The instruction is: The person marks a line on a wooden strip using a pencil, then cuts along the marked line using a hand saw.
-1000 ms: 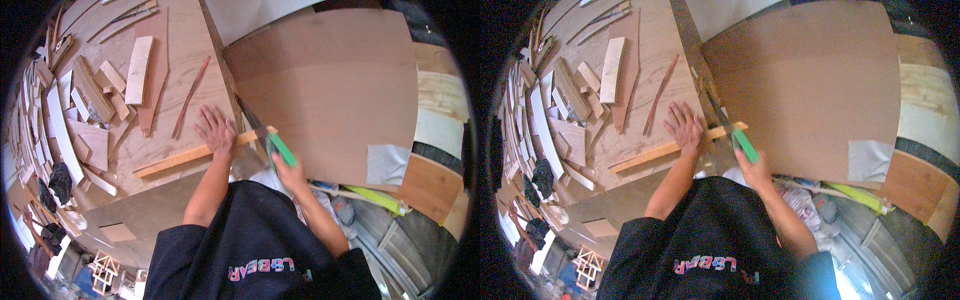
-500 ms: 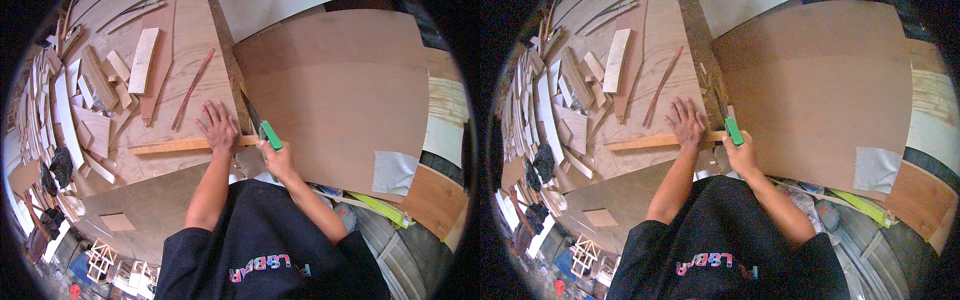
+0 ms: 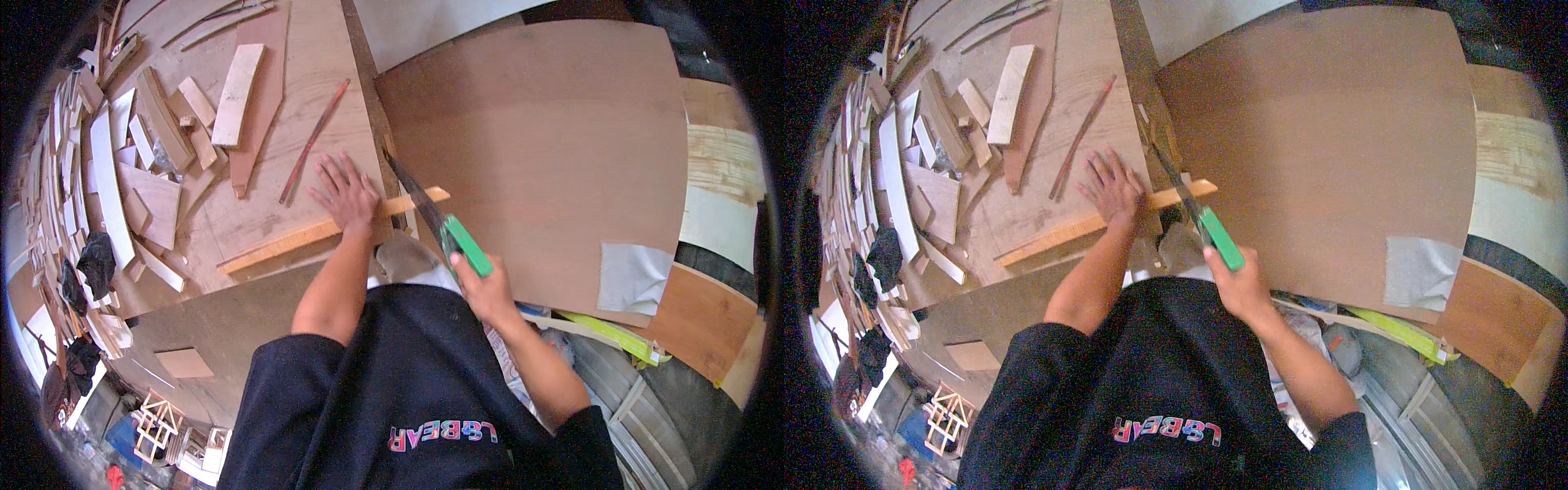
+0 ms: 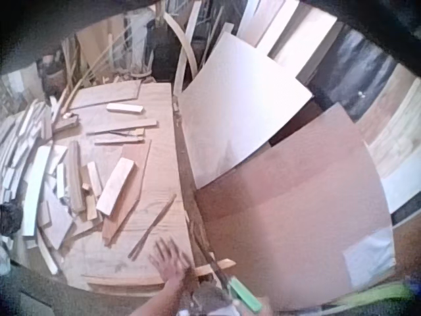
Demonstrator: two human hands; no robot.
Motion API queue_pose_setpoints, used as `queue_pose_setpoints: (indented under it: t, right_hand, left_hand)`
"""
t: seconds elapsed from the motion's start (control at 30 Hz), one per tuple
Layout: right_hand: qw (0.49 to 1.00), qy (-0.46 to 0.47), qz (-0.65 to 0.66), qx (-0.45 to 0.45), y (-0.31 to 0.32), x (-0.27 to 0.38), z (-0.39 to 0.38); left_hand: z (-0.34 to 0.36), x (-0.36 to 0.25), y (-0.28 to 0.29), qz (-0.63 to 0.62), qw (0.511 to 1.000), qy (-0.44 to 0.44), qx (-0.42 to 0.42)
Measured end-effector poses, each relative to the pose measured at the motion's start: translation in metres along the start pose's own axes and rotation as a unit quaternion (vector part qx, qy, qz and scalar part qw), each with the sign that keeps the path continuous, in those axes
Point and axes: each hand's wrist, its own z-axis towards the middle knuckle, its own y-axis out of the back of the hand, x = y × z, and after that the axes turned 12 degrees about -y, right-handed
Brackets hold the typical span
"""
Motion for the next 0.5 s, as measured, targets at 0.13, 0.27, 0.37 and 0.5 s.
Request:
queue_pose_setpoints:
  t: [0.13, 0.27, 0.37, 0.5]
  right_hand:
    - [0.993, 0.046, -0.067, -0.083, -0.036, -0.017, 0.085]
    - [0.989, 0.108, -0.055, -0.081, -0.046, -0.009, 0.106]
    - [0.999, -0.009, 0.001, -0.035, -0.029, -0.008, 0.043]
    - [0.986, 0.112, -0.040, -0.117, -0.045, -0.014, 0.090]
  left_hand:
    - [0.003, -0.007, 0.001, -0.017, 1.000, -0.022, -0.011]
    - [-0.011, -0.001, -0.004, 0.010, 1.000, -0.024, 0.013]
    - [-0.001, 0.001, -0.002, 0.020, 1.000, -0.010, 0.000]
    - [0.011, -0.003, 0.002, -0.001, 1.000, -0.020, -0.019]
